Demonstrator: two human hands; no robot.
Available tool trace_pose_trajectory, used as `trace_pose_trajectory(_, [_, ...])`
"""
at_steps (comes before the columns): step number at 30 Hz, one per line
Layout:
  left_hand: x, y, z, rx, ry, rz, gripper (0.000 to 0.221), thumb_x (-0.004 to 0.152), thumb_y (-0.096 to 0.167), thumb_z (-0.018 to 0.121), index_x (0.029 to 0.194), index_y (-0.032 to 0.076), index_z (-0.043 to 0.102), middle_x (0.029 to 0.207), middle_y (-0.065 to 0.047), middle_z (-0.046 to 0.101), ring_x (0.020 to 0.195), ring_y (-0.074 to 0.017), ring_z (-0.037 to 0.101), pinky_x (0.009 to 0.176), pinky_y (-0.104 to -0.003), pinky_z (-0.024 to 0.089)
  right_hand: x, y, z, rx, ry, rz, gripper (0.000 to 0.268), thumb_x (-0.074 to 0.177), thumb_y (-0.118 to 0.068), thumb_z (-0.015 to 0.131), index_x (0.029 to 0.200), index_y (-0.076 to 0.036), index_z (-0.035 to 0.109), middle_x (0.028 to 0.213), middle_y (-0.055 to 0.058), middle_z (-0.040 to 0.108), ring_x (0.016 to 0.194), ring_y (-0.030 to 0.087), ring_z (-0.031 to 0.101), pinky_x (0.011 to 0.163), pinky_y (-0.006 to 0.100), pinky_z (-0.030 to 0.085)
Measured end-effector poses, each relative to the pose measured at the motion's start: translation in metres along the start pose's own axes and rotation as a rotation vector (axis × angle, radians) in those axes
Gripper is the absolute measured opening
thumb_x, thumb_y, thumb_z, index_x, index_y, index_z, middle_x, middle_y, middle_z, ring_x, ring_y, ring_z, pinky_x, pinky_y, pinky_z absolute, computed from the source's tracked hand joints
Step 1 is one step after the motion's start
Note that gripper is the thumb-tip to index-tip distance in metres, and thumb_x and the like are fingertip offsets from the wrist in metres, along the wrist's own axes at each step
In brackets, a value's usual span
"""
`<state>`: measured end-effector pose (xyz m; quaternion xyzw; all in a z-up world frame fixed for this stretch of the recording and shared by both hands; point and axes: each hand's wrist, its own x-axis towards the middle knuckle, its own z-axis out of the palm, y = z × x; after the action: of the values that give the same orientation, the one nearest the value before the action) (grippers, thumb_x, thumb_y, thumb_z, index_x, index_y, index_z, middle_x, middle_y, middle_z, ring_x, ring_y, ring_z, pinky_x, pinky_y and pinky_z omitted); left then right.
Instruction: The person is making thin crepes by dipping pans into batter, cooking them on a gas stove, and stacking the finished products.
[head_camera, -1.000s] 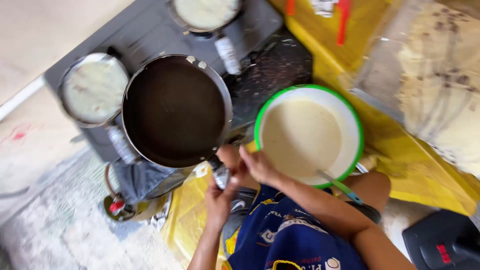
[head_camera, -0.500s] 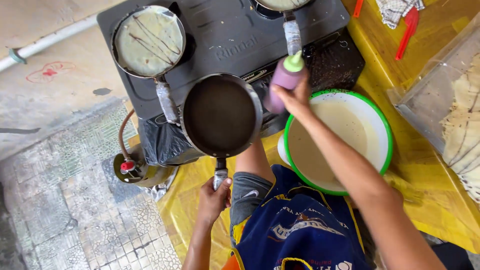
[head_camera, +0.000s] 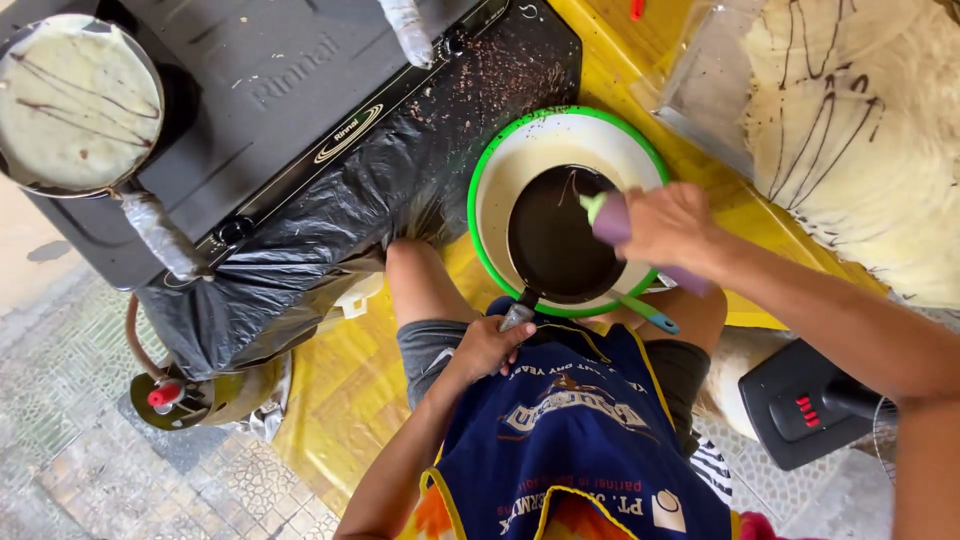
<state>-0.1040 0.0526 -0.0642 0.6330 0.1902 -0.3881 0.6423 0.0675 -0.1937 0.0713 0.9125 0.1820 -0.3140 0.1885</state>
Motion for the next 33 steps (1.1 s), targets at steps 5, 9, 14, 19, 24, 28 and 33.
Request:
trace_pose_trajectory(5, [0.001, 0.02, 0.011, 0.005, -0.047, -0.004, 0.045, 0.087, 0.042, 0.081, 0.077, 0.004, 0.061, 0.052, -0.011, 0.06, 0.04, -0.0181, 0.064, 0.039, -0.024, 0.049, -0.049, 0.004, -0.012, 0.081, -0.234, -0.075, 0.085, 0.067, -0.073, 0.074, 0.127, -0.014, 0.068, 0.109, 0.015, 0.078, 0.112, 0.037, 0.072, 0.094, 0.046, 0.052])
trace_pose_trajectory(9, [-0.003, 0.025, 0.009, -0.029, -0.054, 0.001, 0.045, 0.086, 0.041, 0.082, 0.081, 0.002, 0.061, 0.053, -0.012, 0.059, 0.04, -0.0184, 0.063, 0.039, -0.024, 0.049, -0.056, 0.026, -0.021, 0.219, -0.165, 0.117, 0.077, 0.077, -0.063, 0.069, 0.128, -0.006, 0.067, 0.117, 0.023, 0.077, 0.119, 0.043, 0.069, 0.1, 0.052, 0.05])
trace_pose_trajectory(14, [-0.011, 0.027, -0.005, -0.095, -0.052, 0.019, 0.044, 0.088, 0.038, 0.083, 0.081, 0.001, 0.06, 0.052, -0.012, 0.058, 0.039, -0.0181, 0.062, 0.037, -0.024, 0.048, -0.057, 0.027, -0.025, 0.209, -0.283, 0.065, 0.082, 0.07, -0.072, 0.07, 0.127, -0.013, 0.07, 0.117, 0.019, 0.077, 0.122, 0.04, 0.068, 0.102, 0.051, 0.051])
trace_pose_trajectory(19, [-0.053, 0.035, -0.046, -0.136, 0.066, 0.177, 0.039, 0.094, 0.04, 0.072, 0.073, 0.011, 0.056, 0.055, -0.003, 0.058, 0.039, -0.0114, 0.052, 0.044, -0.024, 0.045, -0.023, 0.022, -0.067, 0.661, 0.124, 0.229, 0.076, 0.077, -0.068, 0.065, 0.137, -0.021, 0.058, 0.127, 0.012, 0.07, 0.109, 0.037, 0.068, 0.085, 0.049, 0.052])
trace_pose_trajectory(24, [-0.096, 0.001, -0.099, -0.164, 0.566, 0.229, 0.029, 0.085, 0.03, 0.081, 0.084, 0.006, 0.065, 0.056, -0.009, 0.066, 0.041, -0.0145, 0.06, 0.041, -0.027, 0.046, 0.077, -0.072, -0.063, 1.031, 0.4, 0.09, 0.092, 0.061, -0.056, 0.085, 0.139, -0.024, 0.049, 0.123, 0.009, 0.072, 0.109, 0.034, 0.068, 0.087, 0.043, 0.052])
trace_pose_trajectory(28, [-0.136, -0.006, -0.119, -0.243, 0.885, 0.215, 0.025, 0.083, 0.022, 0.084, 0.082, 0.004, 0.066, 0.055, -0.01, 0.065, 0.041, -0.0161, 0.059, 0.041, -0.031, 0.045, 0.175, -0.179, -0.051, 1.138, 0.709, -0.284, 0.097, 0.063, -0.045, 0.096, 0.139, -0.017, 0.042, 0.126, 0.009, 0.072, 0.111, 0.033, 0.07, 0.087, 0.039, 0.054])
trace_pose_trajectory(33, [-0.145, -0.006, -0.112, -0.196, 0.872, 0.321, 0.027, 0.082, 0.025, 0.084, 0.083, 0.004, 0.067, 0.056, -0.008, 0.068, 0.041, -0.0167, 0.062, 0.04, -0.031, 0.05, 0.225, -0.241, -0.047, 1.304, 0.922, -0.442, 0.084, 0.08, -0.017, 0.08, 0.15, -0.009, 0.035, 0.146, 0.015, 0.056, 0.133, 0.035, 0.057, 0.107, 0.043, 0.046])
